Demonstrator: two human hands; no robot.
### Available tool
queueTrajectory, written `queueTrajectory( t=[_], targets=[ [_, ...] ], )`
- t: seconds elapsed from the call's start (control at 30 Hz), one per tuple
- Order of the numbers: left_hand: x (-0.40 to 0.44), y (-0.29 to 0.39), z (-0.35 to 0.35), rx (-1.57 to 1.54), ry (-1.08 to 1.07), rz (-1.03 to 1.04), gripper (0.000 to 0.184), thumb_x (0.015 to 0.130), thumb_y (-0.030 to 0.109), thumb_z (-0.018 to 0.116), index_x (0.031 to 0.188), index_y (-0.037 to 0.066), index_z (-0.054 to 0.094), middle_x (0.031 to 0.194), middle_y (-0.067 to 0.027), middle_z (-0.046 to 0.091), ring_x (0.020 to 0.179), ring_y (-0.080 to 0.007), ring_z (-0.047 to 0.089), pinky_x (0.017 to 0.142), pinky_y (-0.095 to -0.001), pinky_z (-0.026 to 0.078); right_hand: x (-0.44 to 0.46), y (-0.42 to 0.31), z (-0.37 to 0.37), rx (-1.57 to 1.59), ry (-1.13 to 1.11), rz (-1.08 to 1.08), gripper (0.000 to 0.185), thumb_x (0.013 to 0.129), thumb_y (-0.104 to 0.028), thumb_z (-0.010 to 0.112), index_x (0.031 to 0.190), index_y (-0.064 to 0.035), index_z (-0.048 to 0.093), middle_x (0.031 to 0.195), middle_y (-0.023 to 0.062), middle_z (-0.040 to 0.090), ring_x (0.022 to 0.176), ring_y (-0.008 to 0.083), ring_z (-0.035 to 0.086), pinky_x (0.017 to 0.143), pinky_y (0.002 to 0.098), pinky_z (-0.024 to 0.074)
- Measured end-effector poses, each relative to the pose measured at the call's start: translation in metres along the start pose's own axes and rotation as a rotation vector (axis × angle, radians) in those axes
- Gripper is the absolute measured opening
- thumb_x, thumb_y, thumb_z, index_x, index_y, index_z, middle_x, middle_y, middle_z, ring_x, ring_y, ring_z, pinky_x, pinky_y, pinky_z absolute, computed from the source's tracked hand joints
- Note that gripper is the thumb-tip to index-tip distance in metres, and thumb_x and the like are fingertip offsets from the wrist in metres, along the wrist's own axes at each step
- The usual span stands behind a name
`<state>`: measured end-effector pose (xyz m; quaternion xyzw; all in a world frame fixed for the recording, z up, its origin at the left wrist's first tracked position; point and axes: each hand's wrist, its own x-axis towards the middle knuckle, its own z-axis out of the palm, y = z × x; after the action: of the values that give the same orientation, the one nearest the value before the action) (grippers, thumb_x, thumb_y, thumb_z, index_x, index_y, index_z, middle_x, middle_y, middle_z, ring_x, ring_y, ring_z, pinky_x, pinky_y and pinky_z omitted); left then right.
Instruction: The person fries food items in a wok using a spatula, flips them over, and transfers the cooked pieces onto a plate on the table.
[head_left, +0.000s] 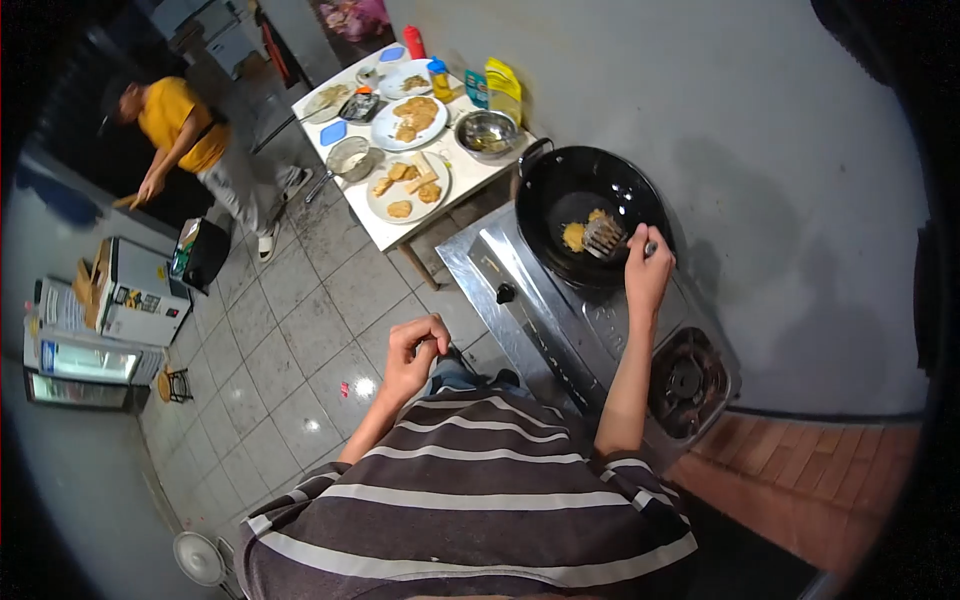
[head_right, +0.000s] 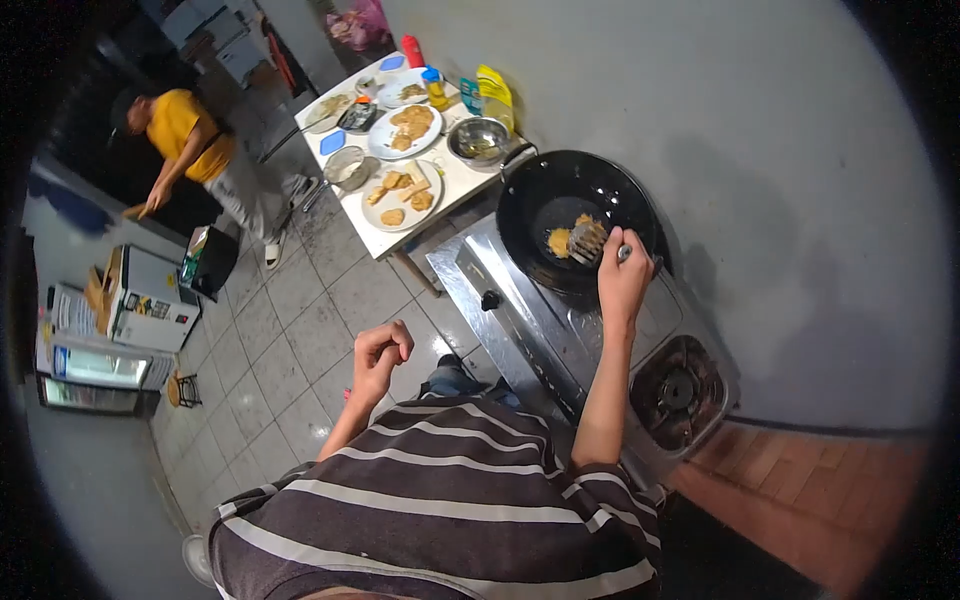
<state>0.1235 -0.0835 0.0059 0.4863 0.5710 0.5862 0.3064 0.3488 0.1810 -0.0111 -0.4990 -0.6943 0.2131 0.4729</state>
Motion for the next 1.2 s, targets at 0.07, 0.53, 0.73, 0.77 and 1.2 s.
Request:
queueTrajectory(
  t=[0.07,0.53,0.73,0.77,1.2],
  targets=[
    [0.01,-0.002,0.0,0.006,-0.05,-0.01,0.011,0.068,-0.007,0.04,0.065,-0.003,0.05,0.064,-0.0063,0.052,0.056,-0.0126,0.047,0.052,-0.0251,0.035,0.006,-0.001,-0.003,-0.045,0.022,-0.011,0.029,0.093,-0.018,0.052,0.075,0.0045,0.049,0.069,0.0233,0.052,0.068,0.0439,0.05,0.062,0.0446,0.0401],
    [0.094,-0.02,-0.021,-0.036,-0.319,0.078,0.01,0.071,-0.005,0.041,0.064,-0.001,0.047,0.061,-0.0055,0.05,0.056,-0.013,0.047,0.053,-0.0263,0.034,0.042,-0.002,0.022,-0.29,-0.014,0.157,0.031,0.092,-0.024,0.051,0.075,0.0015,0.054,0.07,0.0245,0.058,0.073,0.0474,0.055,0.063,0.0512,0.0416],
    [0.121,-0.04,-0.03,-0.047,-0.415,-0.018,0.01,0.075,-0.003,0.044,0.067,-0.001,0.049,0.064,-0.0047,0.05,0.058,-0.011,0.046,0.055,-0.0257,0.035,0.041,0.004,0.036,-0.18,0.046,0.271,0.034,0.092,-0.024,0.052,0.073,0.0037,0.053,0.069,0.0255,0.057,0.072,0.0473,0.055,0.062,0.0495,0.0413],
    [0.125,-0.05,-0.033,-0.103,-0.456,0.016,0.011,0.078,-0.004,0.043,0.072,0.0,0.052,0.07,-0.0015,0.049,0.06,-0.0062,0.042,0.053,-0.0214,0.03,0.042,0.001,0.036,-0.2,0.063,0.269,0.034,0.092,-0.024,0.052,0.072,0.0039,0.053,0.068,0.0254,0.056,0.072,0.0472,0.055,0.062,0.0492,0.0415],
    [0.164,-0.074,-0.065,-0.171,-0.576,-0.057,0.009,0.08,-0.002,0.046,0.076,0.0,0.054,0.064,-0.0021,0.05,0.056,-0.0073,0.045,0.053,-0.0228,0.034,0.044,-0.004,0.041,-0.146,0.178,0.507,0.041,0.09,-0.029,0.053,0.066,0.0028,0.059,0.056,0.0126,0.059,0.056,0.0259,0.06,0.06,0.0384,0.0445]
  ],
)
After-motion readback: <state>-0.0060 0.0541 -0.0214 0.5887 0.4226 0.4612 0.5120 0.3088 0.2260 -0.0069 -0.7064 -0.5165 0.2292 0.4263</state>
